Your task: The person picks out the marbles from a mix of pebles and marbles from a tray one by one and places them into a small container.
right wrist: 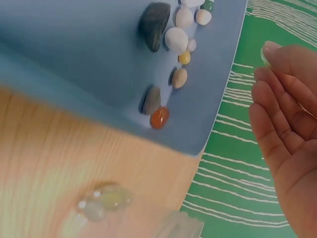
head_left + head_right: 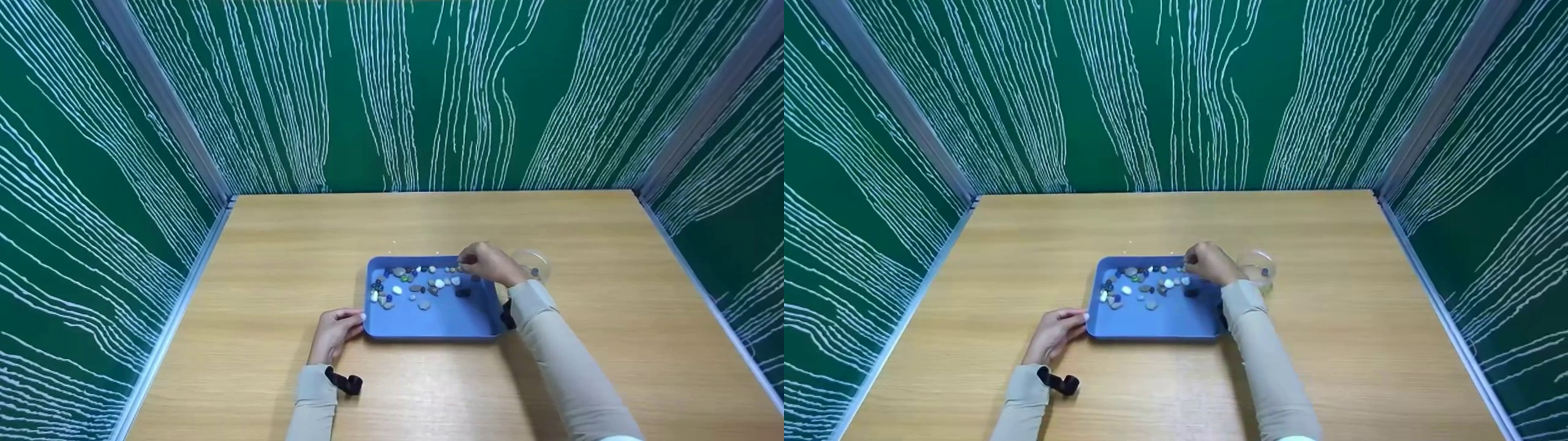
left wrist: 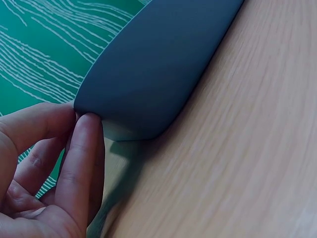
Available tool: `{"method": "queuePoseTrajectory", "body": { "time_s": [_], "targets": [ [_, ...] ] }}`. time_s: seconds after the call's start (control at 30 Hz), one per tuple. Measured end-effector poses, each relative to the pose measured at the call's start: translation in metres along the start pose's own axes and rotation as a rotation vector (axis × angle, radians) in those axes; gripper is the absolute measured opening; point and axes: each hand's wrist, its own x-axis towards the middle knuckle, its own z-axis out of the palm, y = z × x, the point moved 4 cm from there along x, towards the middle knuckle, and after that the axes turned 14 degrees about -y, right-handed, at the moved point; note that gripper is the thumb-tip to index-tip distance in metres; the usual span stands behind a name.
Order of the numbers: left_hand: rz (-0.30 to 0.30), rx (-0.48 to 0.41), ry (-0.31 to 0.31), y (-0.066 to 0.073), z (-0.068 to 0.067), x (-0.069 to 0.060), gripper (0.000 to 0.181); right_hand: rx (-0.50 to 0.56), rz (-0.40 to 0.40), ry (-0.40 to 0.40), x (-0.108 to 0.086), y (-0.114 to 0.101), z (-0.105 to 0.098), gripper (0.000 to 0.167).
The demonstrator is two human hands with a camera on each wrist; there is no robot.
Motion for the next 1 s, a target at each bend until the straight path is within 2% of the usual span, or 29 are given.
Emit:
{"method": "queuePoseTrajectory", "body": {
  "time_s": [0.2,0.43,0.77,1.0],
  "targets": [
    [0.023,0.000,-0.041,-0.001,-0.001,0.001,0.033,-0.004,-0.015,0.033,-0.008,0.009,-0.005,0.021],
    [0.006,-0.005,-0.052,0.003,0.001,-0.002,0.035,-0.026,-0.010,0.073,-0.021,0.020,-0.012,0.019],
    [-0.005,-0.025,-0.037,0.002,0.002,-0.002,0.034,-0.016,0.024,0.063,-0.033,0.039,-0.022,0.017],
    [-0.002,-0.023,-0.042,-0.001,0.000,0.001,0.035,-0.014,0.014,0.073,-0.041,0.050,-0.030,0.016]
  ]
}}
